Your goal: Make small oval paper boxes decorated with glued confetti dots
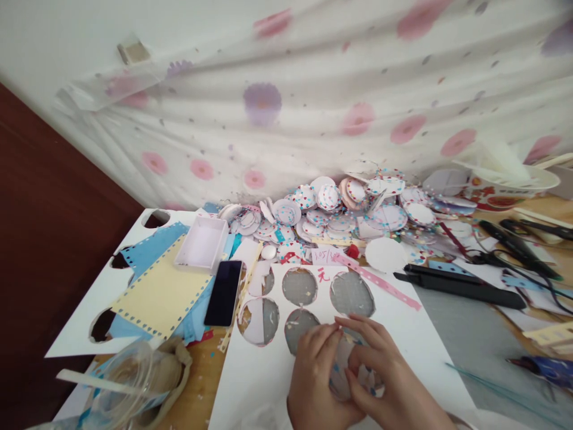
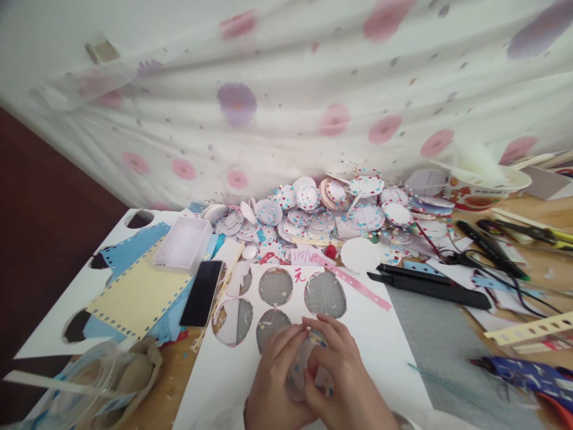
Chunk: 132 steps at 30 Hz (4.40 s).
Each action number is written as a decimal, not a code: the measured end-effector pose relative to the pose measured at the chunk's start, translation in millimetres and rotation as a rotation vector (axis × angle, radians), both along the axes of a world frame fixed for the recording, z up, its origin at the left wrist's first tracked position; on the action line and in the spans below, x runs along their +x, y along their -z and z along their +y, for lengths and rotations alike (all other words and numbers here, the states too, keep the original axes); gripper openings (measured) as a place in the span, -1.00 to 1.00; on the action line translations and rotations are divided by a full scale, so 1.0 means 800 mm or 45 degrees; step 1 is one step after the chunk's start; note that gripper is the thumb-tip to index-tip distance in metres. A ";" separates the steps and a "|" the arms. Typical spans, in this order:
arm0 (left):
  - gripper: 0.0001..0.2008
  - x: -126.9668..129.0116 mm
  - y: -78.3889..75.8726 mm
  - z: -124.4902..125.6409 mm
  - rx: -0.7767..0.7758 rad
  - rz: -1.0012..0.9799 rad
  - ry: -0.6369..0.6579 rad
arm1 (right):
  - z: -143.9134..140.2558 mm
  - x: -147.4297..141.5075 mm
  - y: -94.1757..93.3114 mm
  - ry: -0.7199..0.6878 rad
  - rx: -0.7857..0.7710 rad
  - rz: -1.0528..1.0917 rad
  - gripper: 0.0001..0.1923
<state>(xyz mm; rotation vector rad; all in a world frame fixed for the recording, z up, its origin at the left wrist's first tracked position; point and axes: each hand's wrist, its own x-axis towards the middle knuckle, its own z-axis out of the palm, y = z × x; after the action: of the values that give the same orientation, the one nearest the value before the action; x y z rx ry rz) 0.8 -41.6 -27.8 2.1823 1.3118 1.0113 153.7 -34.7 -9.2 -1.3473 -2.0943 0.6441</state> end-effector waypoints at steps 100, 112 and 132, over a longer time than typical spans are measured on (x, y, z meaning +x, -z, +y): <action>-0.87 -0.018 -0.025 -0.006 -0.168 -0.231 -0.243 | -0.006 0.021 0.011 0.402 -0.538 0.636 -0.68; -0.95 -0.009 -0.023 -0.010 -0.323 -0.373 -0.299 | -0.014 0.010 0.004 0.354 -0.282 0.596 -0.76; -0.78 -0.005 -0.025 -0.009 -0.560 -0.681 -0.233 | -0.015 0.013 0.017 0.292 -0.429 0.622 -0.75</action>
<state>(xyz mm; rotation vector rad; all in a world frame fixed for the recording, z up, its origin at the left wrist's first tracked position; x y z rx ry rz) -3.2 -49.0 -7.9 1.3659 1.3255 1.1400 163.9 -46.4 -23.0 -1.4038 -1.4639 1.1310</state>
